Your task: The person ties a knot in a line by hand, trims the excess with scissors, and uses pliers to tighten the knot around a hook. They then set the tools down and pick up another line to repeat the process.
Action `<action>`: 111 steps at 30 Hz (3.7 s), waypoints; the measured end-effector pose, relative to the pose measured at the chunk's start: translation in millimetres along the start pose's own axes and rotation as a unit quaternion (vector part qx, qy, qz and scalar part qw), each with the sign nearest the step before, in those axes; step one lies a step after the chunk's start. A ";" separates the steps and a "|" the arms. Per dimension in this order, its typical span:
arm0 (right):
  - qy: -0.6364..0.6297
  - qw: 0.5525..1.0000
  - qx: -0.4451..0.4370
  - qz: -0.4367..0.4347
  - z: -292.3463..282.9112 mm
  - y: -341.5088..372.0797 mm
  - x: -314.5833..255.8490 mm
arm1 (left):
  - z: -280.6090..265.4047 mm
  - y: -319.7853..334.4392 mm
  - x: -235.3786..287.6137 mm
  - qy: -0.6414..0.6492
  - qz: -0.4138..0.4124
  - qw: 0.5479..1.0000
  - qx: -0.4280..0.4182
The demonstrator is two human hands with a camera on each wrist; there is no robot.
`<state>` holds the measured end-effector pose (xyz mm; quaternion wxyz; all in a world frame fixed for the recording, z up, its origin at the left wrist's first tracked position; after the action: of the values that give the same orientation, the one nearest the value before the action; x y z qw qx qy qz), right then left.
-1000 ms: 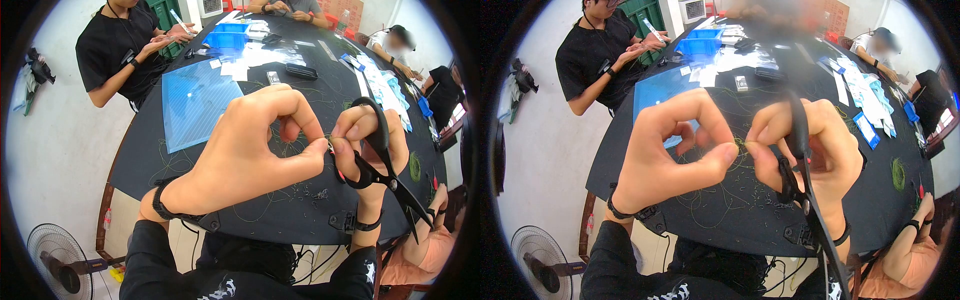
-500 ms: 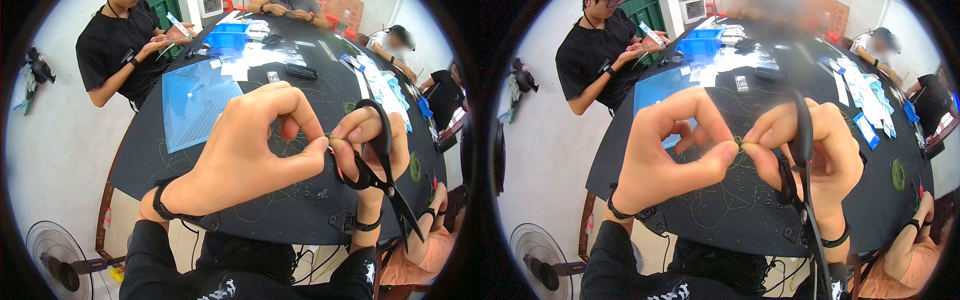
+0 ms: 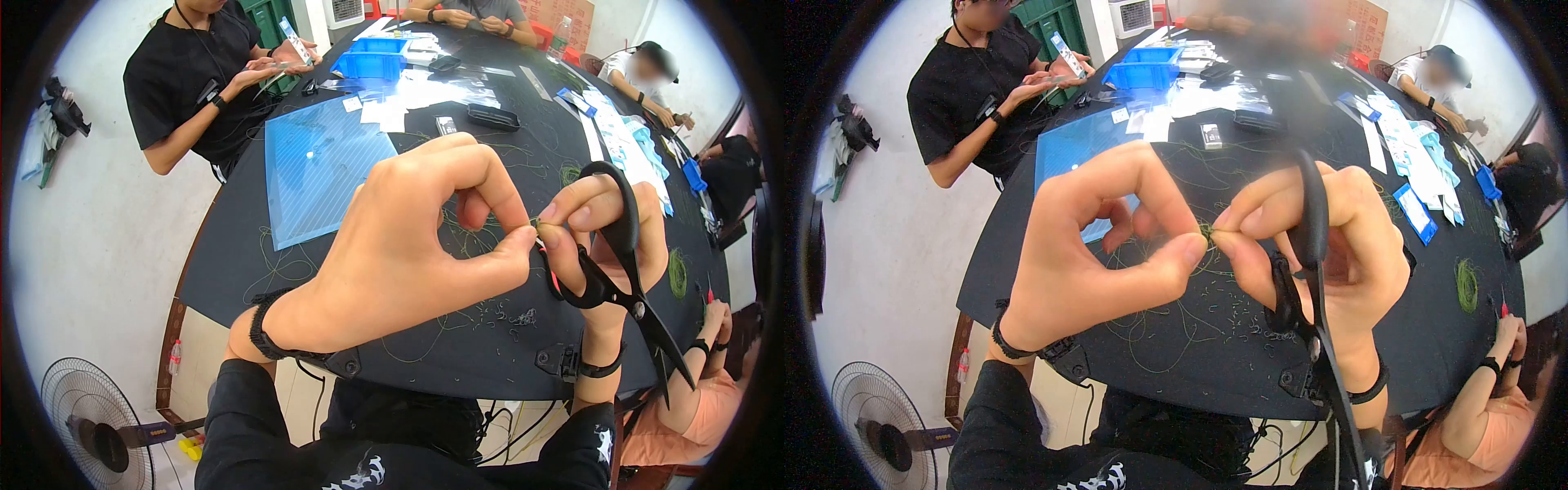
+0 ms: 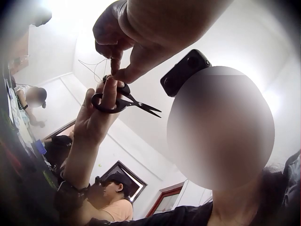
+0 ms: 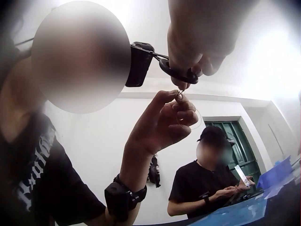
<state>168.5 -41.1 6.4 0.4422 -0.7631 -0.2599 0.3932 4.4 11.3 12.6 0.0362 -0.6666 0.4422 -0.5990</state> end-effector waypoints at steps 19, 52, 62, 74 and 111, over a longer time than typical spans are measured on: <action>-0.023 0.999 -0.020 -0.015 -0.6 4.3 7.6 | 3.0 0.8 -3.5 -0.010 0.012 1.000 0.006; 0.293 0.950 0.007 -0.107 -18.3 -2.3 25.2 | -4.4 -0.6 7.5 0.231 -0.198 0.946 -0.112; 0.300 0.938 0.098 -0.145 -15.9 3.6 31.4 | -6.7 1.0 11.6 0.260 -0.229 0.928 -0.136; 0.294 0.943 0.074 -0.135 -9.8 0.0 29.4 | -7.9 -4.7 14.9 0.277 -0.228 0.924 -0.130; 0.297 0.941 0.085 -0.140 -6.0 -0.3 25.1 | -10.5 -1.6 17.0 0.236 -0.199 0.945 -0.108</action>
<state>187.4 -25.1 -0.9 0.6131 -0.7606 -0.1867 0.1037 -5.3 6.6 29.5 -0.2615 -0.5801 0.3582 -0.6832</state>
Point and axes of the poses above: each hand's wrist, its own y-axis away from the middle knuckle, its own z-axis out of the palm, x = y × z, the point moved 2 cm from there along -y, towards the middle knuckle, and after that the axes turned 11 degrees about y, right-handed, at the moved point
